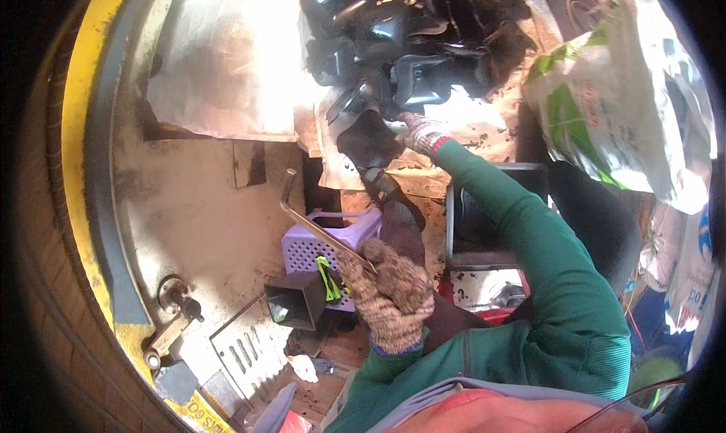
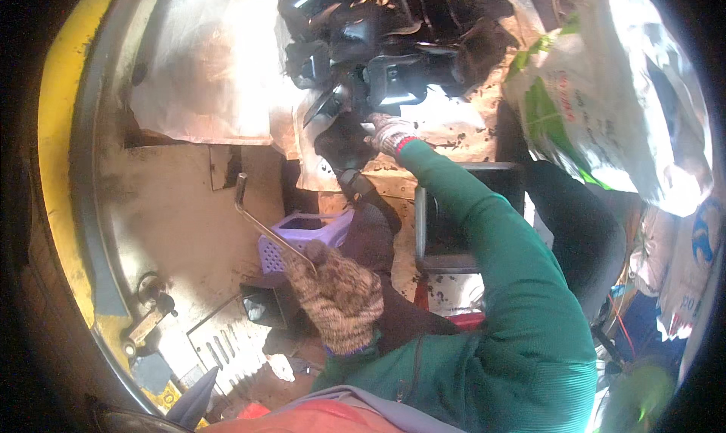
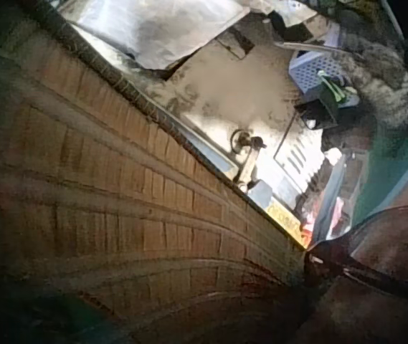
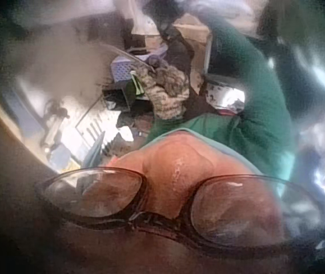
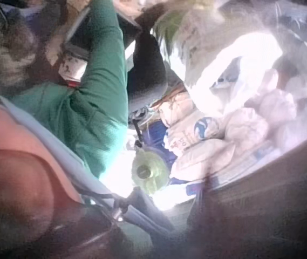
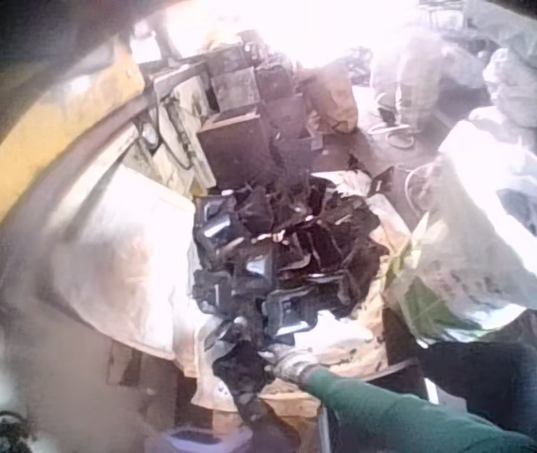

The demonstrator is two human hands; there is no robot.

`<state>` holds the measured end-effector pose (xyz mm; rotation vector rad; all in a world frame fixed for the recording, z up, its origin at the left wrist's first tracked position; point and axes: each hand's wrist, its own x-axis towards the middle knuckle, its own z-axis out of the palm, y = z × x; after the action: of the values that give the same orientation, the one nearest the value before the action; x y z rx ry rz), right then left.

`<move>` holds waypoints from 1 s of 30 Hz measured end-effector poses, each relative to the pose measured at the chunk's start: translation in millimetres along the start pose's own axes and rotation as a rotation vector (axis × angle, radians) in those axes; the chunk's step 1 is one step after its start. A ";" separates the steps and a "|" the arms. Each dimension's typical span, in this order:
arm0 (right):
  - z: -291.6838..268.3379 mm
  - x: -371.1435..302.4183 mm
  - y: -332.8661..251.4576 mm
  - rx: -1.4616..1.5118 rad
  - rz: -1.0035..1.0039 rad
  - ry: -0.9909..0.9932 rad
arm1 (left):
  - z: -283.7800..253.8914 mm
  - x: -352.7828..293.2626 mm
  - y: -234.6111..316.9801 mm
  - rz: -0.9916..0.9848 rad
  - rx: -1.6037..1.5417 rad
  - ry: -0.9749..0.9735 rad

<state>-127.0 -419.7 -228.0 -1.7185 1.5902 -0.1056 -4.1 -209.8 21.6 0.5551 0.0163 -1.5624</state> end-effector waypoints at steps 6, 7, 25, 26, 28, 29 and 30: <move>27.6 72.8 -50.8 -0.155 -0.334 0.282 | -6.0 12.4 14.5 -0.009 0.018 0.119; 26.3 85.6 -63.5 -0.222 -0.392 0.272 | -3.5 12.2 15.8 -0.003 0.029 0.136; -49.4 32.6 -65.3 0.318 -0.278 0.089 | 3.3 -6.7 -1.9 -0.077 0.100 0.095; -67.1 8.0 -52.4 0.387 -0.191 0.119 | 3.9 -6.0 -8.3 -0.096 0.117 0.075; -95.7 -65.6 -35.1 0.704 -0.118 0.075 | 3.7 -0.5 -14.5 0.000 0.257 0.048; -112.7 -109.7 -23.5 0.946 -0.103 0.027 | -0.7 0.8 -18.8 0.053 0.326 -0.007; -116.8 -149.1 -0.9 1.091 -0.168 0.087 | -2.1 1.0 -24.0 0.106 0.394 -0.065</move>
<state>-221.6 -344.2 -82.2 -0.9573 1.0735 -0.9494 -26.0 -208.0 11.7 0.7991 -0.3721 -1.4852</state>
